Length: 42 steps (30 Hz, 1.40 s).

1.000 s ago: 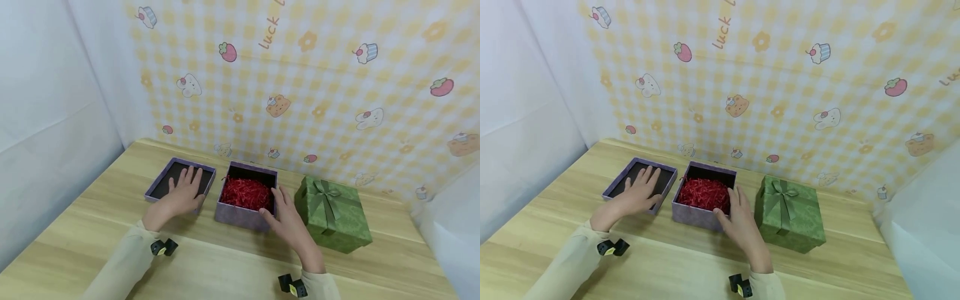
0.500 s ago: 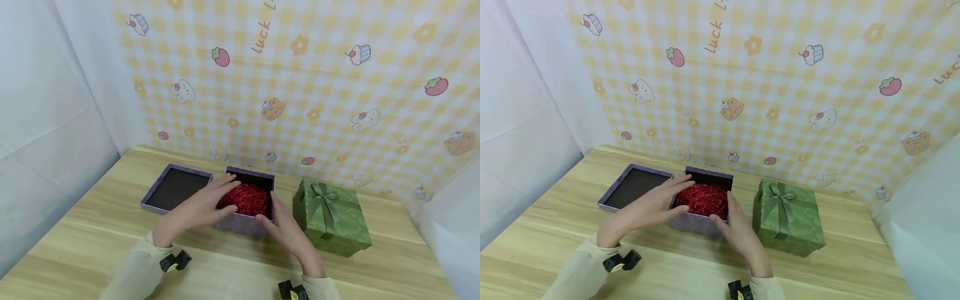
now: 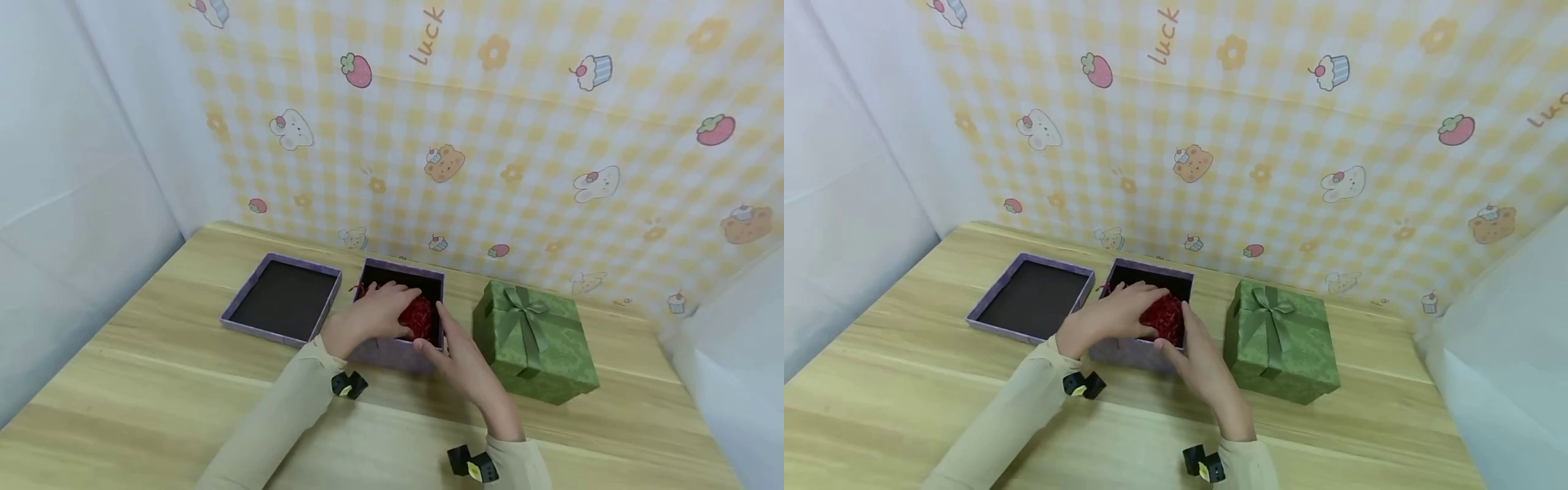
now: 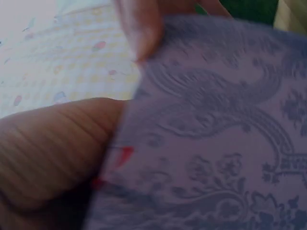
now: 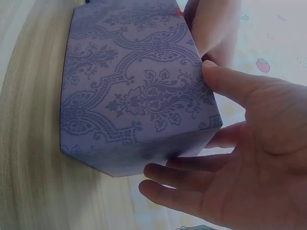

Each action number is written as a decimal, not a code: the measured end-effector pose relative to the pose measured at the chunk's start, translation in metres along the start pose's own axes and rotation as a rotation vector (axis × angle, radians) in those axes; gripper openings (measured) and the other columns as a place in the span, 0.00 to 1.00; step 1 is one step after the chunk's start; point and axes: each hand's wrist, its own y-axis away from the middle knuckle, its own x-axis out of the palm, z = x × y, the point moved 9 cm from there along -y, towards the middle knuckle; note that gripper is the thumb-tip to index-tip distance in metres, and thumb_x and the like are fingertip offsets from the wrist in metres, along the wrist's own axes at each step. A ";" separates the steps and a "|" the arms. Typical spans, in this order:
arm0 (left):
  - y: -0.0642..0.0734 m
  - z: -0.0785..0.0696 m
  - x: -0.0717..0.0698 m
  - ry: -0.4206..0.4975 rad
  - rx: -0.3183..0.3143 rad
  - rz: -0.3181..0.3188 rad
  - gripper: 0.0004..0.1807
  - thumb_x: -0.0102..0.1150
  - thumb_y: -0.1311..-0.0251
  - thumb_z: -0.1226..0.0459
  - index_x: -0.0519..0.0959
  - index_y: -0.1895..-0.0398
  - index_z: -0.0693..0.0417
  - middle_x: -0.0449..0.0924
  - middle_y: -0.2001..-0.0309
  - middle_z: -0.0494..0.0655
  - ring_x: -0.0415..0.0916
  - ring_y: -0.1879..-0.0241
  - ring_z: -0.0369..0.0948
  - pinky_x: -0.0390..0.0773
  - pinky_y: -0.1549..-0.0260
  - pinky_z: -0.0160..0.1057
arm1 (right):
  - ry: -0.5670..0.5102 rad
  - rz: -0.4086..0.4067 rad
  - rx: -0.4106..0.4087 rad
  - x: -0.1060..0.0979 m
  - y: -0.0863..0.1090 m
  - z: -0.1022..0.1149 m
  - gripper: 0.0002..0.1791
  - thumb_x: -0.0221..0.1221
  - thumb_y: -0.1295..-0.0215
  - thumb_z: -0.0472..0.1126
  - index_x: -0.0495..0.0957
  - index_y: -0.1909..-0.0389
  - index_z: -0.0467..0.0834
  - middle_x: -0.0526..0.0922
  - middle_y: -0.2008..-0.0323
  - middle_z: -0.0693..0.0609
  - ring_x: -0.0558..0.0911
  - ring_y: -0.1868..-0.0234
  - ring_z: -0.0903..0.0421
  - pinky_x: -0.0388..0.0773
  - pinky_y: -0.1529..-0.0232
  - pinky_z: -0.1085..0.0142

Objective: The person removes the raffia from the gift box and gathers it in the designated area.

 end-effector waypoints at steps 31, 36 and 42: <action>-0.020 0.025 0.042 0.052 -0.161 0.230 0.42 0.68 0.50 0.55 0.61 0.31 0.48 0.60 0.33 0.54 0.53 0.33 0.52 0.58 0.40 0.53 | -0.103 0.030 0.099 0.000 0.000 -0.012 0.51 0.56 0.36 0.55 0.30 0.27 0.49 0.46 0.29 0.40 0.59 0.35 0.38 0.60 0.41 0.46; -0.021 0.023 0.039 0.033 -0.148 0.213 0.39 0.69 0.50 0.57 0.64 0.33 0.48 0.64 0.36 0.52 0.58 0.36 0.50 0.61 0.41 0.51 | -0.117 0.021 0.097 -0.001 -0.001 -0.011 0.52 0.57 0.36 0.53 0.29 0.27 0.46 0.49 0.30 0.39 0.59 0.34 0.39 0.60 0.40 0.47; -0.021 0.025 0.041 0.041 -0.165 0.225 0.39 0.67 0.48 0.59 0.63 0.32 0.49 0.62 0.34 0.54 0.56 0.34 0.52 0.60 0.41 0.52 | -0.104 0.025 0.106 0.000 -0.001 -0.011 0.52 0.57 0.37 0.53 0.29 0.27 0.46 0.47 0.29 0.40 0.60 0.35 0.39 0.60 0.40 0.47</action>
